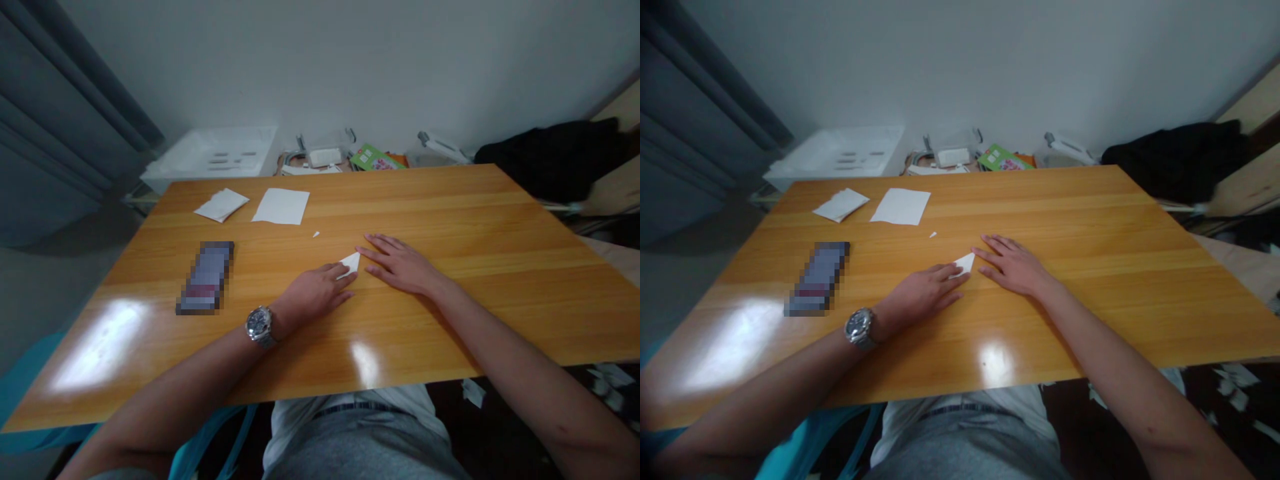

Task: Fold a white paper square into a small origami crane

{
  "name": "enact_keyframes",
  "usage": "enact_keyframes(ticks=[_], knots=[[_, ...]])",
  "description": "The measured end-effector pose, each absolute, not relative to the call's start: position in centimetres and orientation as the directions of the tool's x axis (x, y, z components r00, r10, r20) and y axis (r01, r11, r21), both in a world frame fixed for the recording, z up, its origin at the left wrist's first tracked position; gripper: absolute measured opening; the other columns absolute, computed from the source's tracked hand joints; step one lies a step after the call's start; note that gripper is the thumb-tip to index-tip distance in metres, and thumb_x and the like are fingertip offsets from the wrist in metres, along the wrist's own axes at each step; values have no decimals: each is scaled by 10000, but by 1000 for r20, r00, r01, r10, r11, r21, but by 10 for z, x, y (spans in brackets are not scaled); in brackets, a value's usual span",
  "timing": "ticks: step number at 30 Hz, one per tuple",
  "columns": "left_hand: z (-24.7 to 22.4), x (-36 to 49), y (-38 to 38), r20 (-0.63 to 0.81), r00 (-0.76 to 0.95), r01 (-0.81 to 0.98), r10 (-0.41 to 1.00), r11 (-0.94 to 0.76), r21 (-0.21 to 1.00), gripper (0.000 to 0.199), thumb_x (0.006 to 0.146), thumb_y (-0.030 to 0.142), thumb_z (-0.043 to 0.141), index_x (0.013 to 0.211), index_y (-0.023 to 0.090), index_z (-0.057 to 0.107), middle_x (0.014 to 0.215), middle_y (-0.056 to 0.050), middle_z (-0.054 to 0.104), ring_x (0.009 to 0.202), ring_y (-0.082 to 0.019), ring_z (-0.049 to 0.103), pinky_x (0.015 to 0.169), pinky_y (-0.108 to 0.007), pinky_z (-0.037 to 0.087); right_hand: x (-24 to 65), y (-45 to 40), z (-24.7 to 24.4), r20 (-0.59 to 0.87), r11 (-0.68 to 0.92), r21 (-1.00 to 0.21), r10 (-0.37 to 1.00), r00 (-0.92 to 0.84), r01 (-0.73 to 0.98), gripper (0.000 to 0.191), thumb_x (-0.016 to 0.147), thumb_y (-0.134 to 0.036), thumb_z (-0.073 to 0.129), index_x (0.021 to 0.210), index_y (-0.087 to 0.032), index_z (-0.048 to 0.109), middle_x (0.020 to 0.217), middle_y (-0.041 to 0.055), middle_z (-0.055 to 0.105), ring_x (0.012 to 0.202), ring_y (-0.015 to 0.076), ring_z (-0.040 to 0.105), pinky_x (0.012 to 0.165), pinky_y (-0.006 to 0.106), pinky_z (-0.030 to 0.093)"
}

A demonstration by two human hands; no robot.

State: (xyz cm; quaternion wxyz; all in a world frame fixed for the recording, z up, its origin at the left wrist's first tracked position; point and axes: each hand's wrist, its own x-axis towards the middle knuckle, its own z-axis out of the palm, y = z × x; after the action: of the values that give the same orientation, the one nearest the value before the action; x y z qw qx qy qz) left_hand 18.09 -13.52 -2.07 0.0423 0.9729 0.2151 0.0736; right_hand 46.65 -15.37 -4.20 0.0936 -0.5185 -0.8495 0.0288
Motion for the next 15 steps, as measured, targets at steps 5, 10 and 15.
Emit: enact_keyframes(ticks=[5, 10, 15], knots=[[-26, 183, -135, 164, 903, 385, 396, -918, 99, 444, 1120, 311, 289, 1441, 127, 535, 1421, -125, 603, 1340, -252, 567, 1085, -389, 531, 467, -154, -44, 142, 461, -140, 885, -443, 876, 575, 1069, -564, 366, 1581, -313, 432, 1690, 74, 320, 1535, 314, 349, 1240, 546, 318], [-28, 184, -136, 205, 902, 369, 380, -925, 90, 411, 1116, 280, 308, 1412, 124, 546, 1401, -133, 612, 1349, -238, 565, 1110, -387, 519, 467, -157, -40, 139, 491, -152, 870, -473, 858, 576, 1063, -556, 403, 1595, -336, 397, 1706, 72, 281, 1550, 325, 315, 1231, 573, 319], [-24, 184, -138, 196, 902, 372, 385, -923, 102, 376, 1107, 260, 341, 1409, 145, 535, 1427, -120, 589, 1349, -230, 565, 1098, -369, 526, 464, -163, -35, 124, 575, -163, 818, -562, 802, 615, 992, -613, 542, 1565, -420, 428, 1733, 31, 186, 1568, 372, 247, 1233, 626, 284]])
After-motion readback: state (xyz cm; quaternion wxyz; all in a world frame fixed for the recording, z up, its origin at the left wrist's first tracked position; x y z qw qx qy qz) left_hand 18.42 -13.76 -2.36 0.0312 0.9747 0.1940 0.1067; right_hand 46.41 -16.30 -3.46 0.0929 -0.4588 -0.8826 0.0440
